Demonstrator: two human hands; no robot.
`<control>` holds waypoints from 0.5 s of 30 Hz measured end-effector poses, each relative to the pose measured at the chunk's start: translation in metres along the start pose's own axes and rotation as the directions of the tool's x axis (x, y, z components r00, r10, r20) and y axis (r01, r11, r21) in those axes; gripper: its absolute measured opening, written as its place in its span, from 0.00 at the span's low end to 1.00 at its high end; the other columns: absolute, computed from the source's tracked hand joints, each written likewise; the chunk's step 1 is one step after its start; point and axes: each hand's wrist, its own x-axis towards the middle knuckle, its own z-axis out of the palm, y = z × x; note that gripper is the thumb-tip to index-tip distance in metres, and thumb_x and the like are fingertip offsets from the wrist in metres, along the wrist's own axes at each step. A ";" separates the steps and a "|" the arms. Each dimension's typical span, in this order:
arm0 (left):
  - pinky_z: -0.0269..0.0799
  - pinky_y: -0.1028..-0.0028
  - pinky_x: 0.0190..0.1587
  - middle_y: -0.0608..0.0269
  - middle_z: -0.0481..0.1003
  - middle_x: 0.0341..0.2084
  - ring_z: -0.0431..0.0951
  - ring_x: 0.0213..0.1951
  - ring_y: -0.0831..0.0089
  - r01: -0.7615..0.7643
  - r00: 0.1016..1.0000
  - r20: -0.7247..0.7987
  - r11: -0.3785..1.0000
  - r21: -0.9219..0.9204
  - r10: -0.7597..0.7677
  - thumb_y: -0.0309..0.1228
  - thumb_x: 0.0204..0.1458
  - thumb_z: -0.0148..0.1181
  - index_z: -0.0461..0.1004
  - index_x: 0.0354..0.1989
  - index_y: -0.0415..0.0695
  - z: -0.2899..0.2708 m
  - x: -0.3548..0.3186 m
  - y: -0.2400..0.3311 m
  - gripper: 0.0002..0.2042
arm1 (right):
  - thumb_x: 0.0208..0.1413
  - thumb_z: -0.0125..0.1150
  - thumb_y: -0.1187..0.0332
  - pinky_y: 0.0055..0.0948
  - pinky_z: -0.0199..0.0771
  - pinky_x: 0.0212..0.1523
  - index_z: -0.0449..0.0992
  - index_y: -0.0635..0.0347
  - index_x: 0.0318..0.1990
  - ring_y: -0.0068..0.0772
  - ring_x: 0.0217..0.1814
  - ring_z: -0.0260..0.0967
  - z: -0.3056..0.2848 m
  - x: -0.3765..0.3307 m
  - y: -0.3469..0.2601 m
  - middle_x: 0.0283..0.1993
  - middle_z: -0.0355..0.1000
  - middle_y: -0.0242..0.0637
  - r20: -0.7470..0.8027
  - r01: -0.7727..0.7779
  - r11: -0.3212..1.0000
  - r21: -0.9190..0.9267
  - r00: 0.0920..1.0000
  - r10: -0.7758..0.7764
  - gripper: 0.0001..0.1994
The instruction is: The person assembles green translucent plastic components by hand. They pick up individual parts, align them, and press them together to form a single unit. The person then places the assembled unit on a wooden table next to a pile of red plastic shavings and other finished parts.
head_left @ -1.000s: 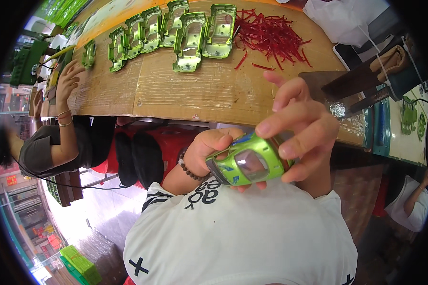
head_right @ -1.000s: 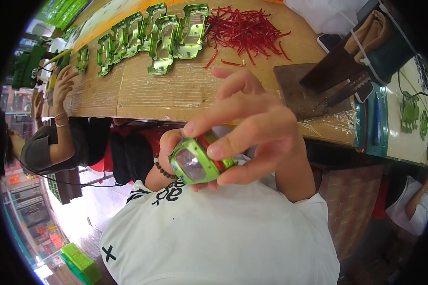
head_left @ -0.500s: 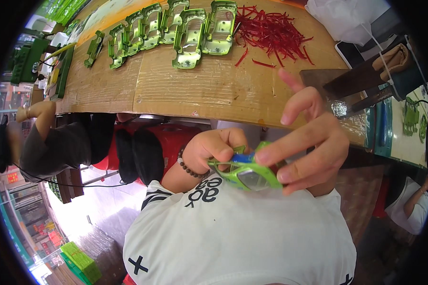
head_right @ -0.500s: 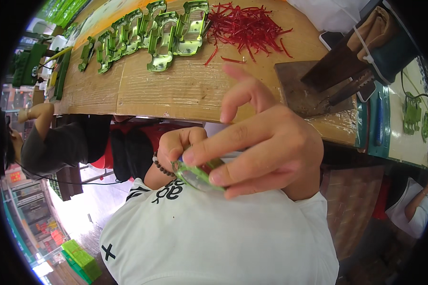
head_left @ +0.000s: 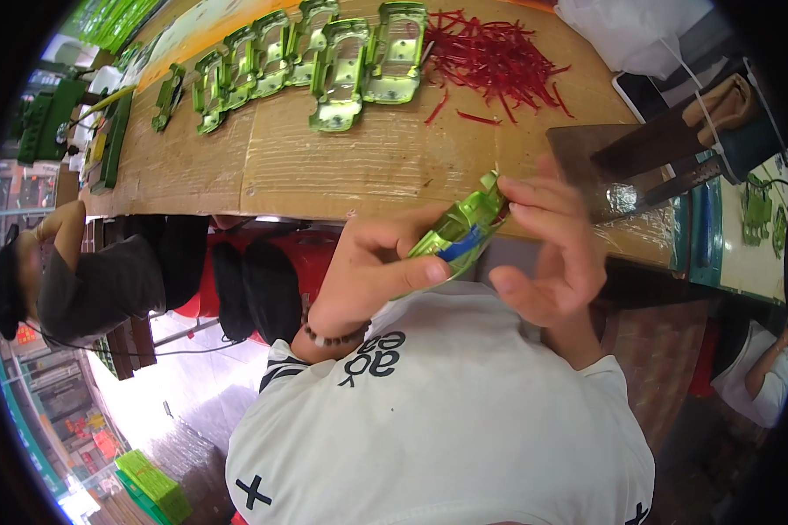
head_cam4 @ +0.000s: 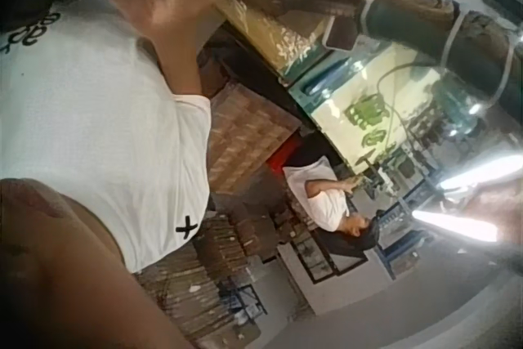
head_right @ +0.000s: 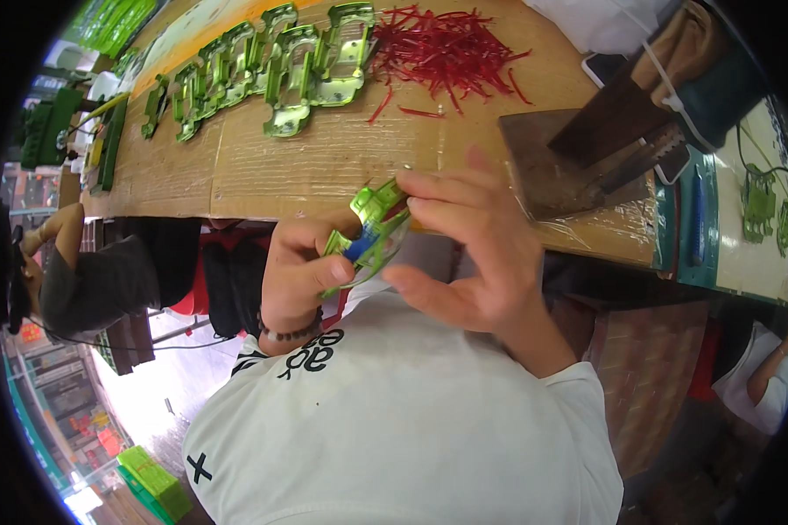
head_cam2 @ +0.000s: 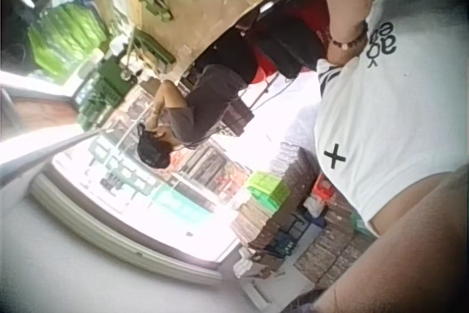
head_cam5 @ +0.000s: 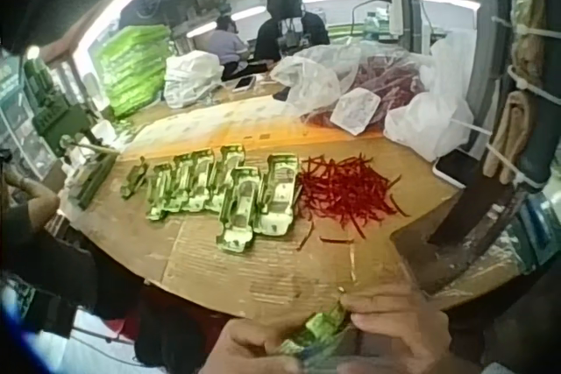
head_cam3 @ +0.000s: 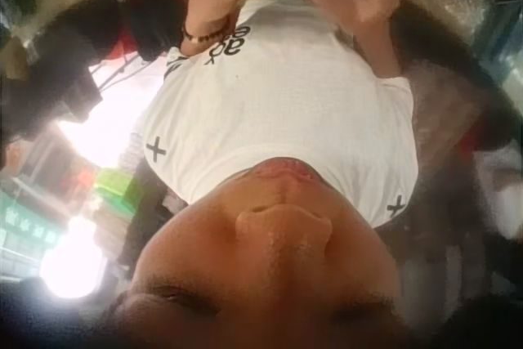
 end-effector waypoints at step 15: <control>0.71 0.74 0.36 0.32 0.56 0.55 0.76 0.39 0.60 -0.044 0.871 0.447 0.876 0.480 -0.201 0.37 0.35 0.67 0.55 0.55 0.27 0.048 0.021 0.028 0.40 | 0.55 0.50 0.57 0.36 0.76 0.42 0.57 0.59 0.55 0.41 0.49 0.68 -0.035 -0.055 -0.009 0.52 0.63 0.48 0.128 -0.373 0.083 0.924 0.506 0.853 0.23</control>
